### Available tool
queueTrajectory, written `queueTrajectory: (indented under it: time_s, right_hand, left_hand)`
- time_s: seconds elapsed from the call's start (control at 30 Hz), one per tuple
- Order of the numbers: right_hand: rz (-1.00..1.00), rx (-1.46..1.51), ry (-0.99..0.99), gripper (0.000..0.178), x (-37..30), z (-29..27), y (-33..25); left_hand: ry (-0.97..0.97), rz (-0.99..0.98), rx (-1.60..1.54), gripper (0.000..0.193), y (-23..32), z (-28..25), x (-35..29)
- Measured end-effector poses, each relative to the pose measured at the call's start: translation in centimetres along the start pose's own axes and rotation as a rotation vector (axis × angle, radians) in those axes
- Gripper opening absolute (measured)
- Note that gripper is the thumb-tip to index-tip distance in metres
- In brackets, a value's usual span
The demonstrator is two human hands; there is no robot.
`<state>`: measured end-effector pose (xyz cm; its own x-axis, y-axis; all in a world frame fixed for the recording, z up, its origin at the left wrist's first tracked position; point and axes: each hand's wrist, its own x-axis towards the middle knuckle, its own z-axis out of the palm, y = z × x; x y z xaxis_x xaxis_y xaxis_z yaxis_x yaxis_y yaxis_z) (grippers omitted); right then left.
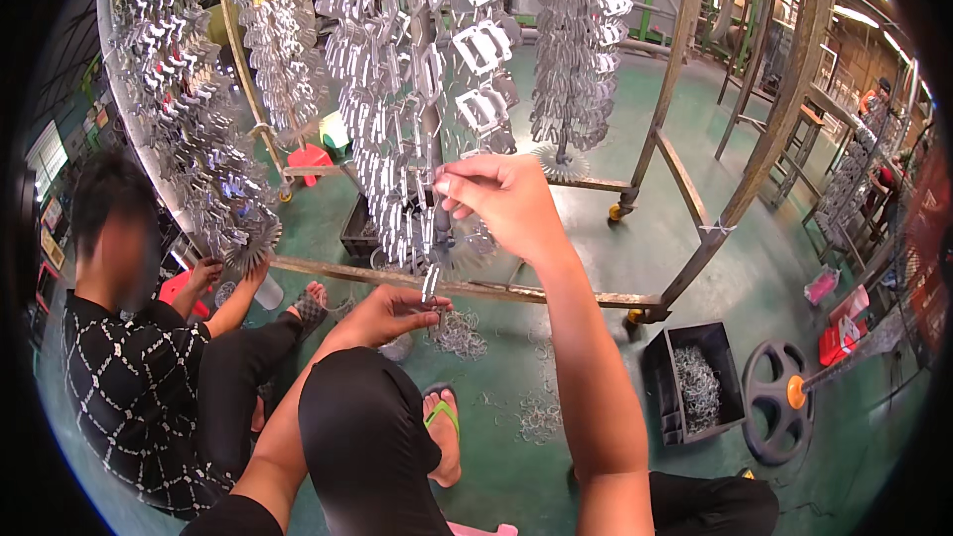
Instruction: The person attaches small metal hooks to a large metal rack by hand, picking the hooks from the floor and sliding them onto the spokes of the rack one at a time.
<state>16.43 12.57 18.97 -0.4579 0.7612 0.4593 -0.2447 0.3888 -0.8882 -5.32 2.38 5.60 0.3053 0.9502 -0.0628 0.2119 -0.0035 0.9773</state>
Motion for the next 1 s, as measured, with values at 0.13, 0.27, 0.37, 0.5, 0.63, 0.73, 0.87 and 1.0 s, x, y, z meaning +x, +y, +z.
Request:
queueTrajectory:
  time_s: [0.13,0.27,0.37,0.5,0.63,0.73,0.87,1.0]
  right_hand:
    - [-0.062,0.053,0.168,0.024,1.2,-0.1,-1.7]
    - [-0.115,-0.047,0.093,0.022,2.5,-0.1,-3.0]
    - [-0.118,0.023,0.071,0.022,3.1,0.3,-3.2]
    - [-0.121,-0.022,0.060,0.021,3.0,-0.1,-3.6]
    - [-0.132,-0.076,0.075,0.020,2.7,-0.2,-3.4]
    - [-0.141,-0.082,0.105,0.020,2.7,-0.5,-3.6]
    - [-0.143,-0.118,0.108,0.021,2.9,-1.1,-4.1]
    - [-0.115,-0.072,0.187,0.019,2.9,0.4,-3.6]
  left_hand:
    - [-0.036,-0.007,-0.006,0.034,-0.2,0.2,0.4]
    - [-0.062,-0.020,0.059,0.034,0.3,0.2,0.4]
    - [-0.072,-0.006,0.058,0.041,0.3,-0.2,0.1]
    - [-0.010,-0.118,0.483,0.058,5.0,-1.2,-2.9]
    - [0.125,0.036,0.560,0.043,12.4,-2.8,-4.2]
    - [0.549,0.483,0.328,0.033,19.2,-0.4,-1.6]
    - [0.800,0.550,0.709,0.037,25.7,1.2,2.5]
    - [0.808,0.446,0.727,0.038,26.3,-0.9,5.1]
